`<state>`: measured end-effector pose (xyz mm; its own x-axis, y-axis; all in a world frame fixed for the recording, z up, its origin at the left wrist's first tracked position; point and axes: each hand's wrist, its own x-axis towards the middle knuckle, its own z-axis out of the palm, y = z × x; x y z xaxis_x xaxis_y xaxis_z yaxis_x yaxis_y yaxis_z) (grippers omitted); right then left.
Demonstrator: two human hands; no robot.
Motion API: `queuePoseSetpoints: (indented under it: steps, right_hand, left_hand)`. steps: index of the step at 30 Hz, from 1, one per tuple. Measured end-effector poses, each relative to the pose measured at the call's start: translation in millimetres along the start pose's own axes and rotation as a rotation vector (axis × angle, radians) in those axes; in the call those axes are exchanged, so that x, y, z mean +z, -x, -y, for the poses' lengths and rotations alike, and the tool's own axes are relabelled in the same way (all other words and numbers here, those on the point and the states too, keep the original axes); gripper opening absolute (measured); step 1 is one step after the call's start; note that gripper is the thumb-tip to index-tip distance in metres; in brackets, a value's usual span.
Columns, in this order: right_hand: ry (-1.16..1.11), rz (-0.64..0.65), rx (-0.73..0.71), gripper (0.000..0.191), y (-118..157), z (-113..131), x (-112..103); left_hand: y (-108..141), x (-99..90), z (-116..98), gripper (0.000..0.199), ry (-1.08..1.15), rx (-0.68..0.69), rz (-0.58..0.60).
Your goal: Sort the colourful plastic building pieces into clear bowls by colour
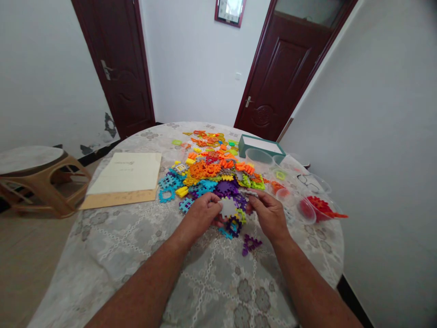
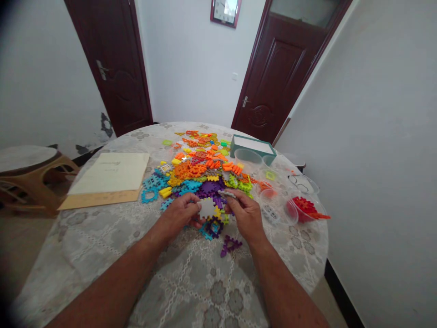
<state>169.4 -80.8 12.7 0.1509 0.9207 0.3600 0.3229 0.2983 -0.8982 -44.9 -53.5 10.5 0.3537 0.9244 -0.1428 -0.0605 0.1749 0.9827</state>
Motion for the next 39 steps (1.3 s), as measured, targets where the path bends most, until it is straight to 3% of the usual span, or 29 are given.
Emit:
queuePoseSetpoints:
  steps: [3,7,14,18,22,26,30,33,36,39]
  right_hand:
    - [0.134,0.035,-0.253,0.023,4,-3,4]
    - [0.279,0.216,-0.520,0.036,11,1,17]
    - [0.369,0.255,-0.629,0.046,13,7,23]
    - [0.388,0.264,-0.623,0.050,13,9,24]
    - [0.284,0.193,-0.564,0.044,15,12,25]
    - [0.174,0.035,-0.263,0.043,16,8,29]
    - [-0.074,0.204,0.088,0.041,11,0,30]
    - [-0.002,0.201,0.018,0.036,4,7,11]
    - [0.341,-0.027,-0.150,0.037,-7,21,-29]
    - [0.674,-0.240,-0.180,0.038,-18,25,-77]
  left_hand:
    - [0,1.4,-1,0.030,0.017,-0.019,0.016]
    - [2,1.4,-5,0.037,0.084,-0.038,0.037]
    - [1,-4.5,-4,0.036,0.238,-0.027,0.080]
    - [0,-4.9,-5,0.040,0.145,0.010,0.084]
    - [-2,-5.7,-5,0.044,0.062,0.009,0.030]
    - [-5,-6.2,-3,0.044,-0.013,0.043,0.016]
    - [-5,-4.4,-3,0.044,-0.120,0.110,0.025]
    - [-3,-2.8,-3,0.045,-0.154,0.138,0.000]
    - [-2,-3.3,-5,0.043,-0.170,0.173,-0.106]
    - [-2,-5.7,-6,0.035,-0.145,0.211,-0.225]
